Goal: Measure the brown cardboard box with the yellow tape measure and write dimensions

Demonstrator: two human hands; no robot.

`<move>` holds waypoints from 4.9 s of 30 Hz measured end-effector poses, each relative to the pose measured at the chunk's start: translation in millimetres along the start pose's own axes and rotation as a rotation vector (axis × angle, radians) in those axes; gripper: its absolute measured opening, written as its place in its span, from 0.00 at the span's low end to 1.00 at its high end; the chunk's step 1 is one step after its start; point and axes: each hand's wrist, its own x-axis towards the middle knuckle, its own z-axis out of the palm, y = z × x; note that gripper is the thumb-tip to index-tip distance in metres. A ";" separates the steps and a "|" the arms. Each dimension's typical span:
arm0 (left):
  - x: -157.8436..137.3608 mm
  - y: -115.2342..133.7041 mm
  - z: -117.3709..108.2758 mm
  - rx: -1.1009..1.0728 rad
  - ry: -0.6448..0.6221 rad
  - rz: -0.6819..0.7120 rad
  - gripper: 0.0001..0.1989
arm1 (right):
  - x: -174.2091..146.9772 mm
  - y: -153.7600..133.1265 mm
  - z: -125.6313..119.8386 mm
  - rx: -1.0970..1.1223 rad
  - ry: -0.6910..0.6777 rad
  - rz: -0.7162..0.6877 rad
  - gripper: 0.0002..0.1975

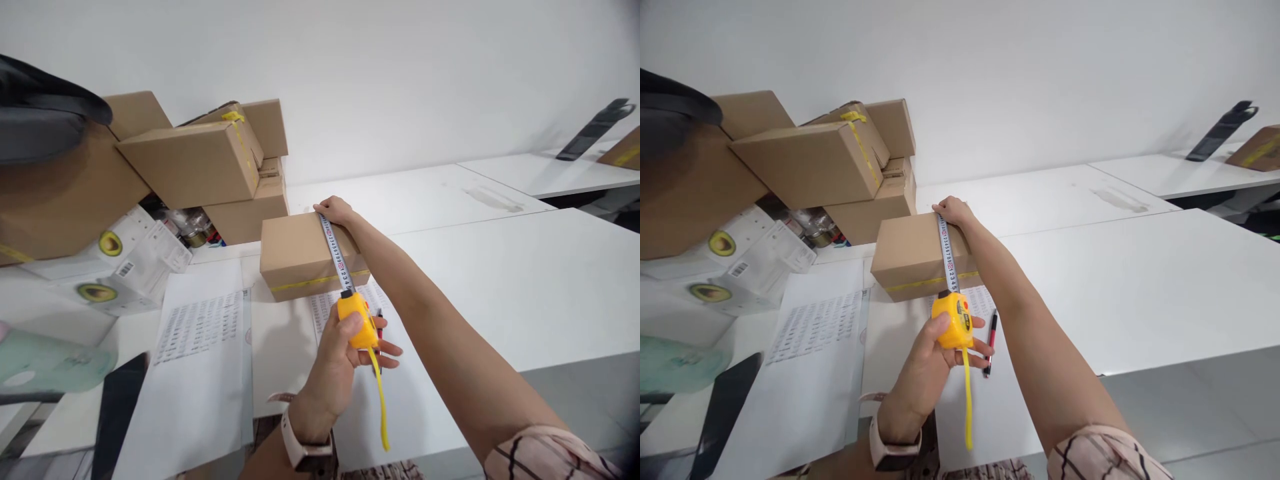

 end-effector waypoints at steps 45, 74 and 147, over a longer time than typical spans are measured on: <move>53.3 130.0 -105.8 0.386 0.384 0.899 0.20 | -107.9 23.6 -65.1 0.257 0.406 0.045 0.20; 11.9 -33.2 -45.1 0.342 0.106 0.295 0.35 | -49.4 -0.6 -37.8 -0.405 0.389 -0.378 0.29; -104.4 -36.9 -105.9 1.138 0.066 0.547 0.56 | -329.2 39.8 -10.4 0.450 0.424 0.140 0.16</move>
